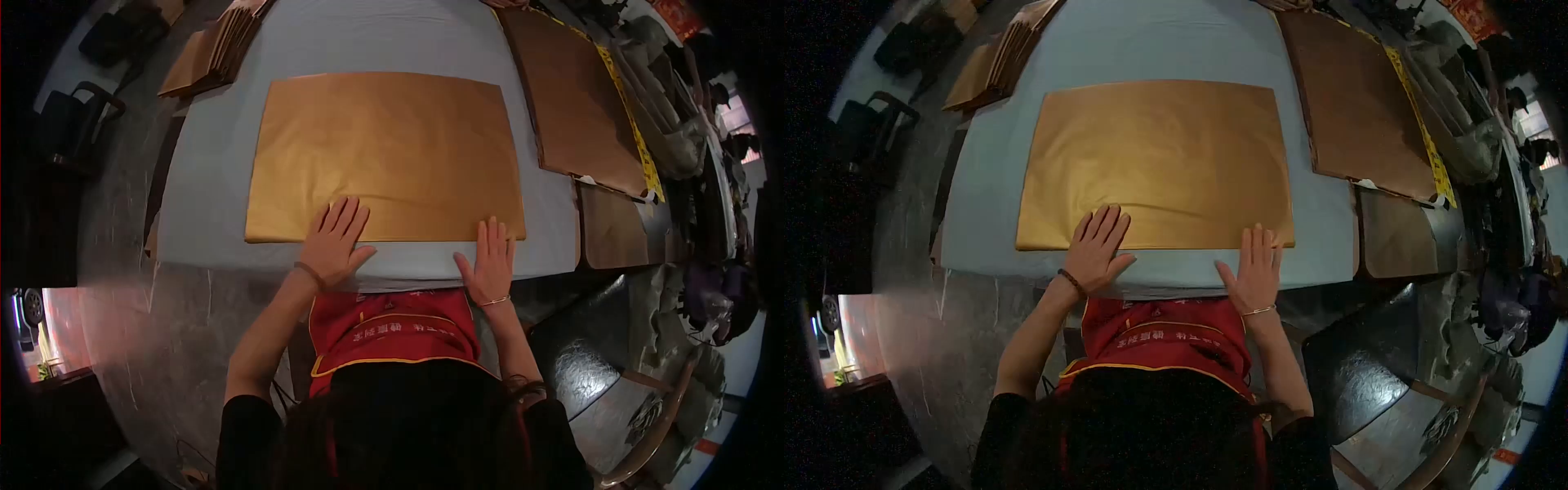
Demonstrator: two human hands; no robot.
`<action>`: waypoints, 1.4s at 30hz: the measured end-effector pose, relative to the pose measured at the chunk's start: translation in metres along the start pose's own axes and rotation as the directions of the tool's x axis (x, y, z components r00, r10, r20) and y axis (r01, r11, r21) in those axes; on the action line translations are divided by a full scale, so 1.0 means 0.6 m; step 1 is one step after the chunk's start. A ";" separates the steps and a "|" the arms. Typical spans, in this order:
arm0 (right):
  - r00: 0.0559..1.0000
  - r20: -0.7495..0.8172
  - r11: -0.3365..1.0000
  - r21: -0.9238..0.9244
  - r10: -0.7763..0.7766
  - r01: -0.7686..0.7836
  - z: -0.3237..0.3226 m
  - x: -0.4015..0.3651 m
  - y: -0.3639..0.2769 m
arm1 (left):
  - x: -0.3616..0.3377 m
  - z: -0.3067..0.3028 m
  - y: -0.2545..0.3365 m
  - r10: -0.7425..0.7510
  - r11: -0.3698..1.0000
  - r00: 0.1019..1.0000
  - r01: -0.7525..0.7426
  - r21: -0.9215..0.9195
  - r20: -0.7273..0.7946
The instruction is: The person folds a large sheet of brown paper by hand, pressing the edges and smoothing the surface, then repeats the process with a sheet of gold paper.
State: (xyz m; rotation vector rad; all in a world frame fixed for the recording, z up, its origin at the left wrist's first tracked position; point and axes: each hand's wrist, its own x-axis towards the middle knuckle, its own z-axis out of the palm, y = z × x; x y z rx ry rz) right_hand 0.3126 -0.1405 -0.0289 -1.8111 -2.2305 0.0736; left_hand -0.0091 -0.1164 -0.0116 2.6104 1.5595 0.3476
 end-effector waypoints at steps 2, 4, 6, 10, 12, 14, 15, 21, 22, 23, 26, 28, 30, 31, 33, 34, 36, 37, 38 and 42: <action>0.988 -0.013 0.986 -0.055 0.154 -0.155 -0.009 -0.015 0.038 | 0.001 -0.002 0.001 -0.012 1.000 1.000 0.012 0.011 0.027; 0.963 -0.012 0.944 -0.196 0.268 -0.265 -0.017 -0.030 0.066 | 0.002 -0.005 0.003 -0.018 1.000 0.998 0.019 -0.003 0.057; 0.946 -0.049 0.921 -0.216 0.320 -0.323 -0.011 -0.039 0.076 | 0.002 -0.004 0.003 0.009 1.000 0.999 -0.008 -0.005 0.043; 0.867 -0.053 0.848 -0.186 0.495 -0.496 -0.019 -0.016 0.052 | 0.003 0.000 0.005 0.009 1.000 0.999 -0.010 0.006 0.041; 0.927 -0.141 0.908 -0.197 0.348 -0.371 -0.019 0.015 0.028 | 0.006 -0.006 0.003 -0.020 1.000 0.996 0.021 -0.007 0.086; 0.974 -0.197 0.982 -0.129 0.110 -0.137 -0.032 0.069 -0.034 | 0.001 -0.001 0.001 0.000 1.000 0.998 -0.001 0.013 0.062; 0.989 -0.148 0.996 -0.084 -0.010 -0.003 -0.022 0.091 -0.065 | 0.002 -0.002 0.000 -0.006 0.999 0.996 0.003 0.034 0.089; 0.899 0.092 0.904 0.020 -0.427 0.427 0.036 0.158 -0.154 | 0.002 -0.002 0.007 -0.026 0.999 0.999 0.024 0.042 0.036; 0.880 0.158 0.893 0.030 -0.449 0.450 0.042 0.166 -0.159 | 0.004 -0.008 0.008 -0.019 1.000 0.999 0.019 0.023 0.042; 0.876 0.216 0.902 0.065 -0.431 0.427 0.039 0.169 -0.160 | 0.003 -0.015 0.009 -0.022 1.000 0.998 0.022 -0.004 0.054; 0.873 0.243 0.904 0.046 -0.423 0.425 0.035 0.171 -0.166 | -0.004 -0.013 0.000 -0.009 1.000 1.000 0.009 -0.023 0.024; 0.871 0.292 0.911 0.006 -0.395 0.411 0.026 0.170 -0.162 | -0.012 -0.013 -0.014 -0.128 0.992 0.992 0.128 -0.001 -0.020; 0.873 0.259 0.908 0.040 -0.413 0.418 0.030 0.172 -0.166 | -0.058 -0.020 -0.073 -0.212 0.945 0.975 0.222 0.240 -0.066; 0.873 0.236 0.901 0.026 -0.426 0.433 0.032 0.172 -0.166 | -0.089 -0.021 -0.115 -0.181 0.878 0.980 0.200 0.434 -0.085; 0.873 0.244 0.902 0.020 -0.423 0.431 0.036 0.170 -0.165 | -0.147 -0.018 -0.149 -0.579 0.753 0.784 0.619 0.223 -0.225; 0.870 0.251 0.901 0.014 -0.423 0.434 0.036 0.170 -0.163 | -0.153 -0.029 -0.146 -0.564 0.766 0.794 0.606 0.215 -0.227; 0.871 0.262 0.904 0.012 -0.414 0.427 0.028 0.173 -0.162 | -0.159 -0.071 -0.136 -0.852 0.501 0.522 0.837 0.219 -0.046; 0.872 0.254 0.906 0.041 -0.417 0.421 0.029 0.173 -0.163 | -0.150 -0.067 -0.134 -0.852 0.501 0.522 0.837 0.221 -0.048; 0.872 0.250 0.906 0.074 -0.422 0.417 0.031 0.171 -0.165 | -0.132 -0.058 -0.122 -0.792 0.591 0.601 0.799 0.108 -0.112; 0.867 0.270 0.903 0.029 -0.420 0.429 0.032 0.171 -0.165 | 0.008 -0.027 0.001 -0.423 0.904 0.885 0.428 -0.019 -0.193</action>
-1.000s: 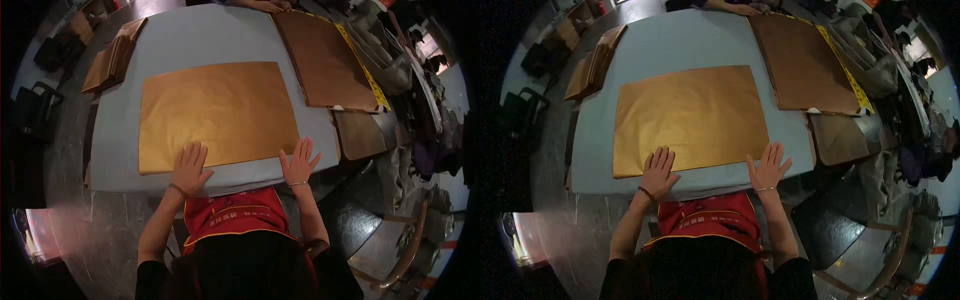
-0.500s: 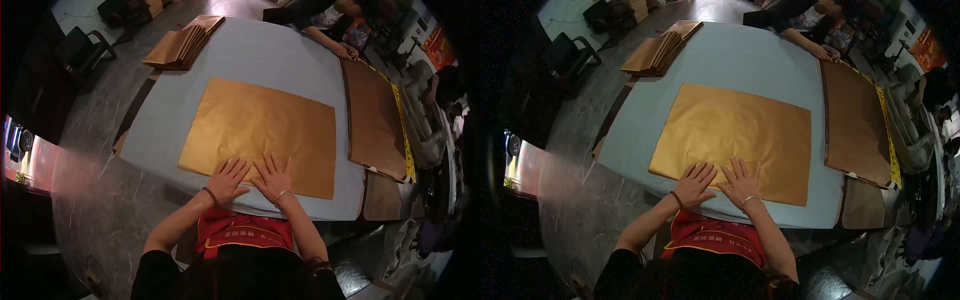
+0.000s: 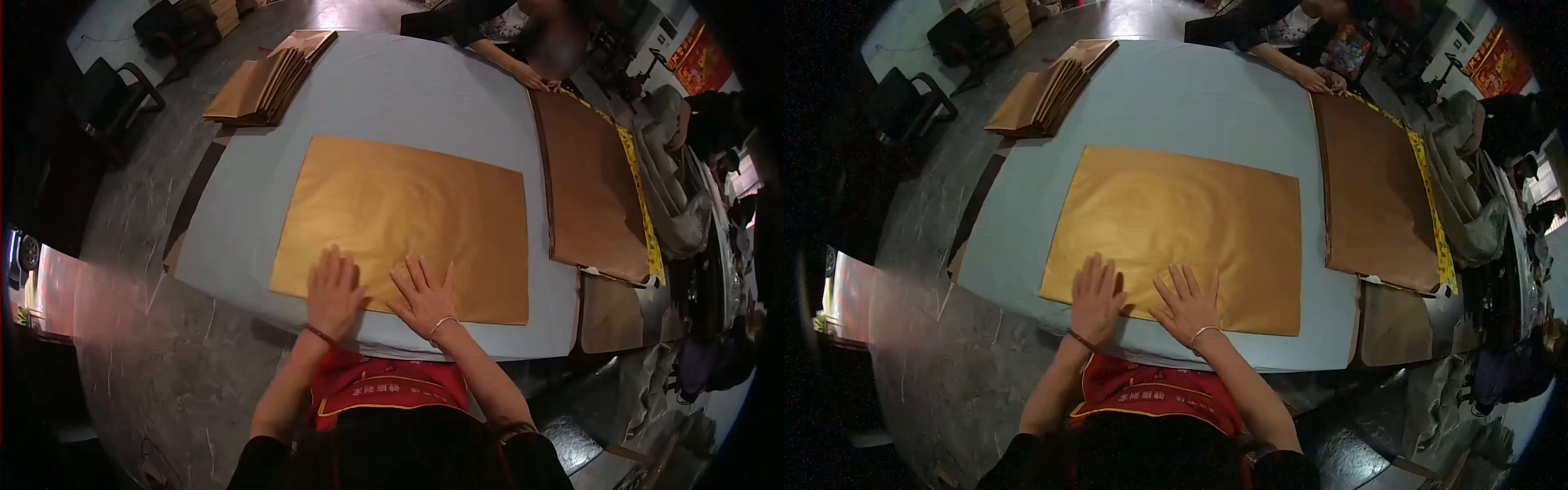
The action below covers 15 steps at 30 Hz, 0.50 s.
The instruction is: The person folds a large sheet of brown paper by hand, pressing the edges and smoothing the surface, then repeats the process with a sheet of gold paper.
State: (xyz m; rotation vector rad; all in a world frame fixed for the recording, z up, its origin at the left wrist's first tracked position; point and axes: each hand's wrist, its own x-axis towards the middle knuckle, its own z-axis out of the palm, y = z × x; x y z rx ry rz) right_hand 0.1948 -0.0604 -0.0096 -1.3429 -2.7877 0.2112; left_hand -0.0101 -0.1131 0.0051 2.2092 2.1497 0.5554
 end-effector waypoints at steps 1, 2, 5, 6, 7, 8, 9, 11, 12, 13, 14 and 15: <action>0.999 -0.038 1.000 -0.021 -0.019 0.019 0.005 0.000 0.002 | 0.012 0.018 0.034 0.114 0.993 0.993 -0.116 0.034 0.039; 0.999 -0.040 1.000 -0.022 -0.014 0.013 0.002 0.000 0.001 | 0.021 0.027 0.059 0.160 0.984 0.985 -0.154 -0.086 0.069; 0.999 0.041 0.998 -0.064 0.018 -0.016 -0.011 0.001 -0.001 | 0.034 0.052 0.062 0.191 0.975 0.976 -0.176 -0.133 0.106; 0.999 0.035 0.998 -0.064 0.022 -0.020 -0.011 0.001 0.000 | 0.036 0.049 0.040 0.172 0.984 0.976 -0.165 -0.061 0.135; 1.000 -0.003 1.000 -0.014 0.007 -0.007 -0.011 0.001 -0.001 | 0.032 0.056 0.006 0.174 0.984 0.984 -0.175 0.025 0.040; 0.999 -0.041 0.999 0.035 -0.007 0.008 -0.010 0.000 -0.001 | 0.027 0.043 -0.021 0.089 0.994 0.995 -0.091 0.068 0.034; 0.999 -0.046 0.999 0.047 -0.009 0.011 -0.002 -0.001 0.002 | 0.023 0.030 -0.048 0.002 0.994 1.000 -0.004 0.109 0.022; 0.998 -0.056 0.996 0.082 -0.012 0.016 0.001 0.000 0.004 | 0.004 0.020 -0.108 -0.103 0.978 0.994 0.106 0.182 -0.024; 1.000 0.017 0.983 0.184 0.002 -0.005 -0.018 -0.001 0.006 | -0.005 0.018 -0.127 -0.126 0.968 0.992 0.130 0.213 -0.034; 0.997 -0.071 0.937 0.349 0.034 -0.007 -0.019 -0.002 0.014 | -0.013 0.013 -0.141 -0.147 0.958 0.988 0.153 0.244 -0.044; 0.985 -0.152 0.865 0.502 0.080 0.008 -0.024 -0.005 0.024 | -0.018 0.009 -0.153 -0.146 0.963 0.989 0.148 0.225 -0.023; 0.985 -0.097 0.860 0.504 0.143 -0.075 -0.034 -0.015 0.040 | -0.022 0.014 -0.156 -0.144 0.963 0.989 0.145 0.226 -0.020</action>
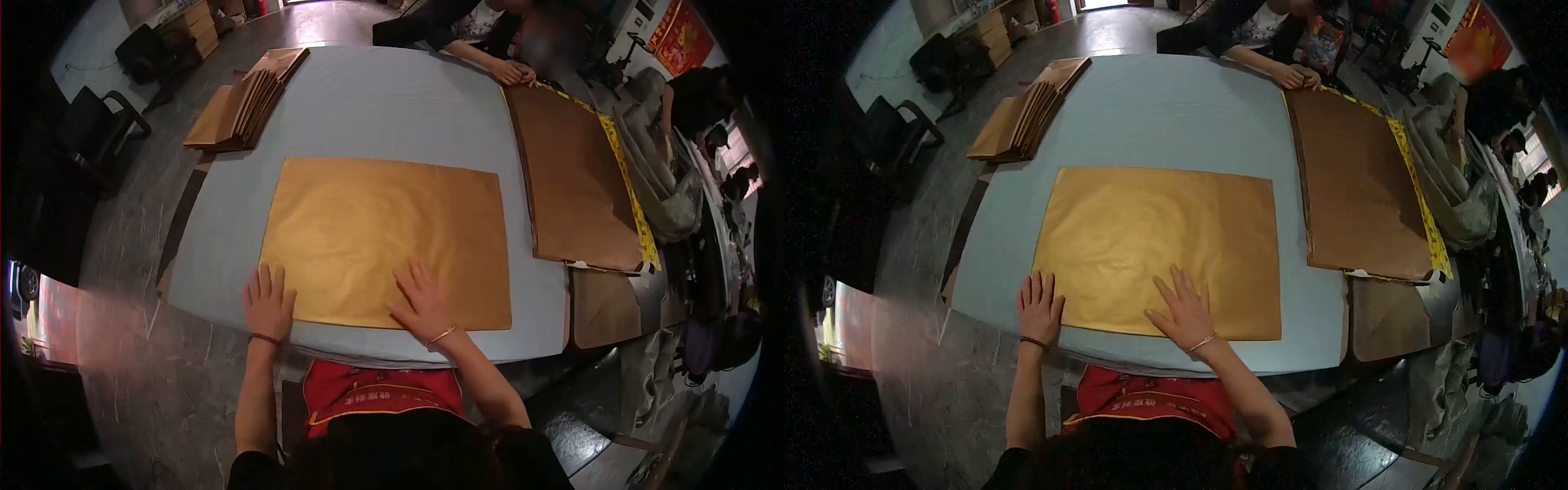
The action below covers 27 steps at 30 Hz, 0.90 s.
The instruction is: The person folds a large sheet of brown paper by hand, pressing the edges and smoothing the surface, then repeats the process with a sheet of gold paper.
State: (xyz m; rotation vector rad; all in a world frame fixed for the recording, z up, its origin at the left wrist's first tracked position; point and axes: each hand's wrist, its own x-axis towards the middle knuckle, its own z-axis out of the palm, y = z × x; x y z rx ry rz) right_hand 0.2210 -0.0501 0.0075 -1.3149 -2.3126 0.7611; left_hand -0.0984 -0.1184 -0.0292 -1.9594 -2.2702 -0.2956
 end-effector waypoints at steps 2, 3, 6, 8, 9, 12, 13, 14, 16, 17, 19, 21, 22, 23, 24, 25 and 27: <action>0.993 -0.121 0.979 -0.203 -0.004 -0.021 -0.026 -0.007 0.037 | -0.003 -0.013 0.005 -0.033 0.999 0.999 0.033 0.014 0.031; 0.996 -0.078 0.941 -0.334 0.031 -0.055 -0.048 -0.012 0.053 | -0.001 -0.020 0.008 -0.037 0.999 0.998 0.035 0.027 0.052; 0.965 -0.138 0.875 -0.408 0.224 -0.261 -0.087 -0.052 0.134 | -0.004 -0.008 0.001 -0.021 0.999 0.999 0.020 0.034 0.027; 0.883 -0.214 0.789 -0.397 0.417 -0.469 -0.113 -0.090 0.164 | 0.001 -0.016 0.003 -0.032 0.999 0.997 0.031 0.010 0.071; 0.819 -0.263 0.721 -0.387 0.511 -0.574 -0.122 -0.110 0.170 | -0.002 -0.015 0.000 -0.026 1.000 0.998 0.026 0.007 0.061; 0.791 -0.398 0.886 0.199 0.464 -0.419 -0.141 -0.175 0.166 | 0.005 -0.036 0.022 -0.043 0.998 0.997 0.040 0.054 0.069; 0.785 -0.402 0.882 0.200 0.471 -0.427 -0.142 -0.184 0.160 | 0.009 -0.051 0.036 0.018 0.996 1.000 -0.017 0.087 -0.008; 0.725 -0.370 0.786 0.486 0.581 -0.382 -0.138 -0.194 0.151 | 0.009 -0.061 0.050 0.082 0.989 0.994 -0.072 0.127 -0.076; 0.630 -0.286 0.548 0.792 0.722 -0.269 -0.139 -0.204 0.134 | 0.009 -0.072 0.089 0.287 0.954 0.957 -0.290 -0.071 -0.048; 0.627 -0.284 0.543 0.796 0.726 -0.268 -0.148 -0.199 0.125 | 0.006 -0.077 0.110 0.402 0.900 0.916 -0.397 -0.179 -0.010; 0.542 -0.179 0.377 0.883 0.821 -0.279 -0.159 -0.192 0.124 | -0.004 -0.083 0.146 0.549 0.827 0.836 -0.544 -0.141 -0.001; 0.503 -0.160 0.333 0.902 0.849 -0.275 -0.159 -0.192 0.131 | -0.015 -0.085 0.173 0.715 0.680 0.699 -0.697 -0.226 -0.002; 0.513 -0.131 0.306 0.912 0.848 -0.273 -0.161 -0.187 0.130 | -0.013 -0.088 0.180 0.720 0.676 0.694 -0.702 -0.225 -0.005; 0.522 -0.103 0.279 0.921 0.847 -0.272 -0.163 -0.185 0.129 | -0.011 -0.092 0.186 0.730 0.676 0.683 -0.714 -0.181 0.030; 0.518 -0.107 0.280 0.922 0.849 -0.268 -0.162 -0.185 0.132 | -0.009 -0.095 0.190 0.737 0.674 0.673 -0.726 -0.135 0.066; 0.540 -0.074 0.279 0.910 0.839 -0.308 -0.159 -0.184 0.132 | -0.009 -0.097 0.191 0.741 0.670 0.668 -0.730 -0.135 0.064; 0.543 -0.015 0.245 0.903 0.840 -0.353 -0.156 -0.176 0.125 | -0.003 -0.100 0.194 0.728 0.685 0.677 -0.716 -0.132 0.103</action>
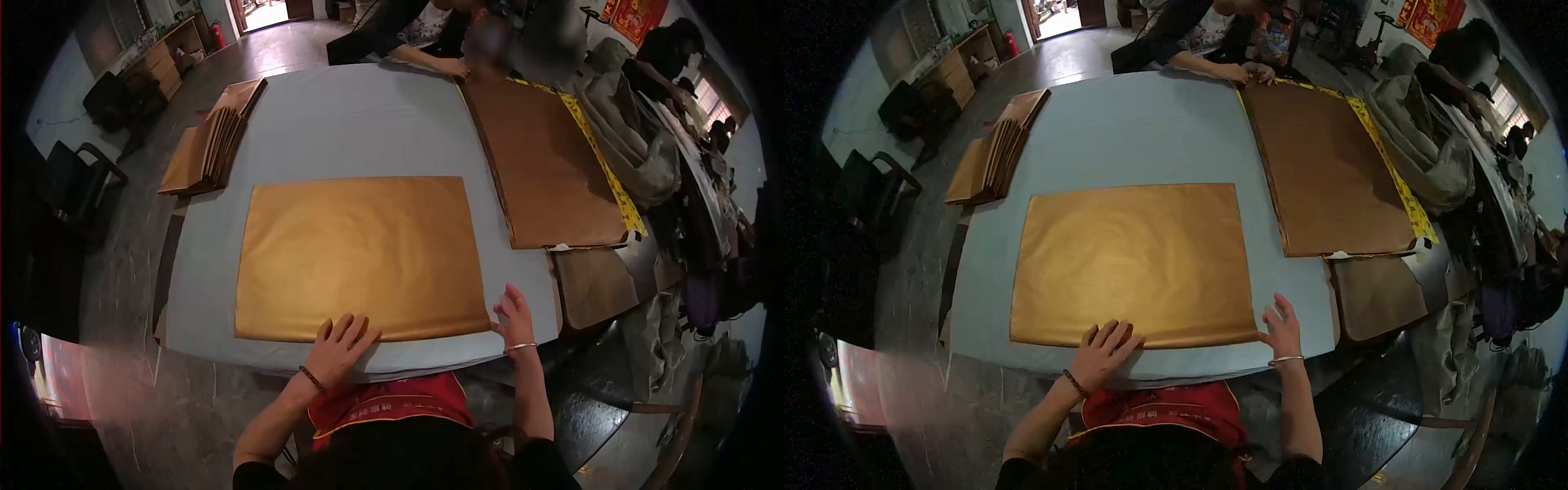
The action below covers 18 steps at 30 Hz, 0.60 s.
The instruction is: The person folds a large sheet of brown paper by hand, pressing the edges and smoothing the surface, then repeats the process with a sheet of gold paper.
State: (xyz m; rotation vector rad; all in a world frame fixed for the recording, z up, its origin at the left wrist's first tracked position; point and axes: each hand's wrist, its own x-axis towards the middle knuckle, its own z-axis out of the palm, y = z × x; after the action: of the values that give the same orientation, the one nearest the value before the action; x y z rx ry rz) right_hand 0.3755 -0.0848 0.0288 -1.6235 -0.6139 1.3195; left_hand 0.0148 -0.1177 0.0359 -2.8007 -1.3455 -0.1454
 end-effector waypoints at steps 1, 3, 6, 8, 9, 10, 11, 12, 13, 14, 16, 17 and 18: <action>1.000 -0.005 1.000 0.004 -0.001 0.001 0.003 -0.001 0.004 | 0.000 0.003 -0.002 0.006 1.000 1.000 -0.006 0.001 -0.001; 1.000 0.020 0.998 -0.068 -0.003 0.004 0.006 -0.003 0.019 | -0.008 0.013 -0.011 0.008 1.000 0.999 -0.008 0.000 -0.044; 0.995 0.096 0.993 -0.112 -0.016 0.026 0.007 -0.035 0.022 | -0.024 0.016 -0.021 -0.006 0.999 1.000 0.005 -0.035 -0.030; 0.962 0.263 0.997 -0.040 0.071 -0.062 0.006 -0.045 0.027 | -0.041 0.010 -0.033 -0.002 0.998 0.999 -0.001 -0.061 -0.047; 0.963 0.259 0.997 -0.039 0.070 -0.062 0.006 -0.056 0.028 | -0.055 0.010 -0.040 -0.002 0.996 0.998 -0.004 -0.087 -0.064; 0.906 0.387 0.984 -0.041 0.175 -0.173 0.011 -0.074 0.021 | -0.076 0.032 -0.052 -0.008 0.997 0.994 -0.001 -0.080 -0.109; 0.819 0.507 0.958 -0.056 0.271 -0.282 0.019 -0.087 0.021 | -0.083 0.026 -0.066 -0.004 0.997 0.994 -0.005 -0.082 -0.108; 0.819 0.504 0.956 -0.055 0.274 -0.287 0.024 -0.091 0.033 | -0.094 0.017 -0.077 -0.048 0.995 0.993 0.037 -0.098 -0.109; 0.822 0.512 0.968 -0.117 0.251 -0.223 0.031 -0.094 0.049 | -0.103 0.012 -0.085 -0.094 0.990 0.990 0.082 -0.114 -0.106; 0.820 0.524 0.971 -0.178 0.231 -0.160 0.045 -0.101 0.056 | -0.110 0.012 -0.092 -0.097 0.989 0.991 0.086 -0.118 -0.096; 0.855 0.493 0.984 -0.148 0.162 -0.102 0.068 -0.109 0.066 | -0.124 0.012 -0.108 -0.314 0.949 0.924 0.315 -0.029 -0.218; 0.822 0.542 0.980 -0.175 0.172 -0.090 0.071 -0.099 0.083 | -0.134 0.015 -0.116 -0.339 0.939 0.906 0.341 -0.038 -0.253; 0.787 0.590 0.977 -0.201 0.180 -0.073 0.075 -0.092 0.092 | -0.141 0.018 -0.112 -0.344 0.937 0.905 0.347 -0.036 -0.250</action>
State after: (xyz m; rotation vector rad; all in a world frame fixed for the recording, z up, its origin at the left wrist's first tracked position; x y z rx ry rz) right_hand 0.3072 -0.1396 0.0072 -1.3678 -1.0368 1.9626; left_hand -0.0894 -0.1406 0.0158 -2.4008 -1.7482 -0.4850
